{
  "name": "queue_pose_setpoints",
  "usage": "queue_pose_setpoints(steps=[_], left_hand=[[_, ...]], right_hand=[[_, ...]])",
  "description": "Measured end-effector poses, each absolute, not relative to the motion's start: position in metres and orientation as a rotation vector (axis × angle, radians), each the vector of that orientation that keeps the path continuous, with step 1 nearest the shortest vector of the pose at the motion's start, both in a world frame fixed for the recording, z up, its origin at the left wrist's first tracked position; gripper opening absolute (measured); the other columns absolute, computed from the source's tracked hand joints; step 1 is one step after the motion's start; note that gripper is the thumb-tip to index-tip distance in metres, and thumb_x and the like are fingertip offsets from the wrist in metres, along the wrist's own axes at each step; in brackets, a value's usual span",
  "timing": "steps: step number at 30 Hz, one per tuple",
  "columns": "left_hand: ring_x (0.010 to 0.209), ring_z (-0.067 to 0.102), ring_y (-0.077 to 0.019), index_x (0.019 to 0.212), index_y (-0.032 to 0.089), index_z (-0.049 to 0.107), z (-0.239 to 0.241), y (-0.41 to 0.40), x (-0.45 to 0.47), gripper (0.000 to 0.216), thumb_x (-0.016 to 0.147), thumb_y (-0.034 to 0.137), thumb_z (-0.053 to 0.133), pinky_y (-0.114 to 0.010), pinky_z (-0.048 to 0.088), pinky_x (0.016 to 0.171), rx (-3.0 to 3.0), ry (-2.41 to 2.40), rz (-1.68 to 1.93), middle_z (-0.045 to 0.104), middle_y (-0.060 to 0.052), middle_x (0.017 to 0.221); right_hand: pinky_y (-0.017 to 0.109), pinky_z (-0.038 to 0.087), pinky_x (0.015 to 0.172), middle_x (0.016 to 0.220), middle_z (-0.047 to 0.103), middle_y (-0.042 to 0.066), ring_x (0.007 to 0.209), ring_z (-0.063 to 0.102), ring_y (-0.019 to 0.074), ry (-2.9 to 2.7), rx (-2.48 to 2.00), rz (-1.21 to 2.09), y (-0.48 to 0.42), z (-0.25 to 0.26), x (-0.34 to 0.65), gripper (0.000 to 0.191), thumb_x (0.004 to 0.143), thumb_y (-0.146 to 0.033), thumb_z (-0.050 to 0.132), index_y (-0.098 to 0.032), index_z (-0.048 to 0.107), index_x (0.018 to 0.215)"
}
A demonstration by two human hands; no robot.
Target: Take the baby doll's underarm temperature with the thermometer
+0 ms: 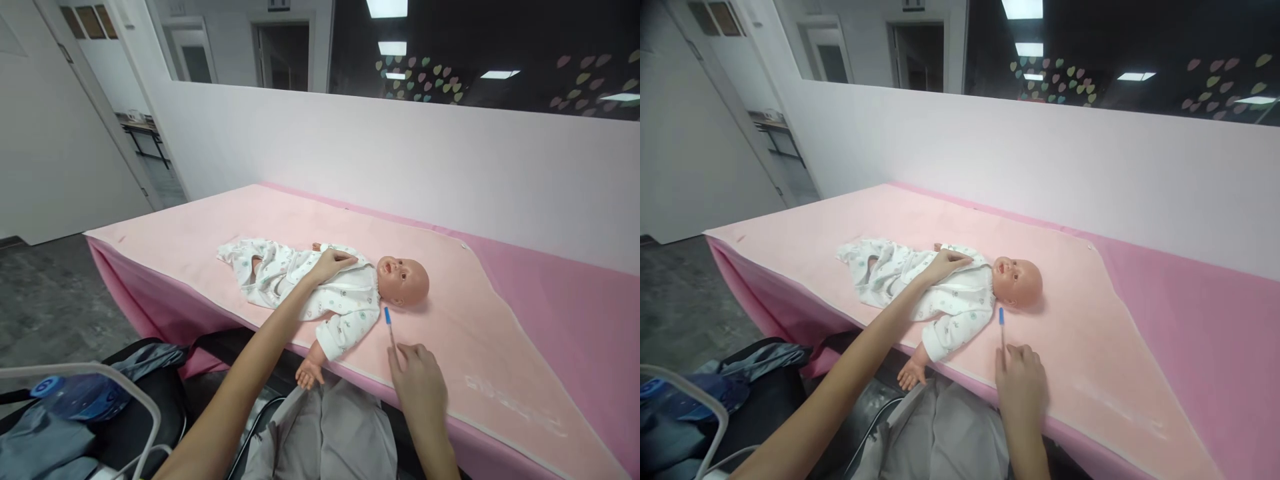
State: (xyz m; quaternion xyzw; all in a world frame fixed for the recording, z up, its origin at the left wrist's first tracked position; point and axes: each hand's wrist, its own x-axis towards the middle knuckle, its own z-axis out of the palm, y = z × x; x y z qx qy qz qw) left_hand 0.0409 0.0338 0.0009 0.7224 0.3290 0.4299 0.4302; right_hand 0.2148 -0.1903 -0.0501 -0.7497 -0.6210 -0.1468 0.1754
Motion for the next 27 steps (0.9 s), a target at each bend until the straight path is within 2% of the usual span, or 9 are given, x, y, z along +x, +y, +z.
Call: queue_pose_setpoints(steps=[2,5,8,10,14,17,22,27], left_hand=[[0.065,0.053,-0.0135,0.077,0.014,0.071,-0.003,0.036,0.041,0.037,0.072,0.049,0.06,-0.025,0.038,0.063,1.759,0.857,1.124,0.064,-0.002,0.068],[0.055,0.041,-0.0098,0.062,0.014,0.062,-0.008,0.039,0.041,0.041,0.073,0.053,0.057,-0.024,0.03,0.055,1.708,0.897,1.173,0.047,0.003,0.053],[0.053,0.031,-0.0084,0.053,0.015,0.049,-0.01,0.042,0.041,0.046,0.072,0.056,0.056,-0.025,0.024,0.053,1.622,0.878,1.215,0.032,0.005,0.05],[0.053,0.029,-0.0083,0.051,0.015,0.045,-0.011,0.043,0.042,0.048,0.07,0.058,0.056,-0.025,0.024,0.053,1.551,0.83,1.231,0.029,0.005,0.051],[0.055,0.029,-0.0085,0.05,0.016,0.043,-0.012,0.044,0.043,0.049,0.067,0.059,0.059,-0.024,0.025,0.055,1.475,0.749,1.257,0.03,0.005,0.052],[0.057,0.034,-0.0091,0.053,0.015,0.048,-0.013,0.043,0.042,0.046,0.066,0.057,0.061,-0.024,0.028,0.058,1.404,0.73,1.27,0.036,0.005,0.054],[0.065,0.046,-0.0132,0.064,0.014,0.059,-0.008,0.039,0.04,0.044,0.06,0.056,0.068,-0.027,0.036,0.065,1.246,0.751,1.234,0.052,0.001,0.062],[0.069,0.051,-0.0152,0.062,0.014,0.06,-0.006,0.04,0.038,0.044,0.057,0.057,0.07,-0.028,0.039,0.07,1.15,0.703,1.255,0.055,0.0,0.061]], right_hand=[[0.029,0.039,0.064,0.076,0.062,0.008,0.07,0.056,0.0197,-1.737,-2.094,-0.373,-0.195,-0.053,0.219,0.025,0.086,-0.027,0.044,-0.017,0.066,0.079],[0.028,0.039,0.057,0.074,0.064,0.007,0.064,0.057,0.0187,-1.691,-2.099,-0.255,-0.199,-0.049,0.226,0.024,0.083,-0.028,0.043,-0.02,0.064,0.077],[0.027,0.036,0.046,0.071,0.065,0.005,0.049,0.053,0.0165,-1.506,-2.234,-0.045,-0.204,-0.033,0.231,0.024,0.081,-0.035,0.043,-0.023,0.062,0.073],[0.028,0.036,0.044,0.069,0.065,0.004,0.046,0.052,0.0172,-1.369,-2.295,0.033,-0.208,-0.02,0.233,0.026,0.078,-0.042,0.043,-0.024,0.062,0.075],[0.031,0.041,0.05,0.072,0.066,0.004,0.057,0.059,0.0215,-1.256,-2.246,-0.005,-0.214,0.006,0.228,0.033,0.074,-0.051,0.043,-0.026,0.063,0.082],[0.029,0.04,0.054,0.072,0.065,0.002,0.062,0.06,0.0203,-1.309,-2.073,-0.188,-0.211,0.025,0.22,0.037,0.076,-0.054,0.041,-0.026,0.064,0.08],[0.024,0.036,0.055,0.067,0.064,0.002,0.06,0.057,0.0142,-1.457,-1.762,-0.535,-0.181,0.06,0.214,0.031,0.084,-0.042,0.043,-0.021,0.066,0.084],[0.023,0.035,0.056,0.074,0.066,0.005,0.066,0.058,0.0148,-1.813,-1.786,-0.456,-0.124,0.087,0.2,0.029,0.087,-0.027,0.04,-0.019,0.067,0.079]])
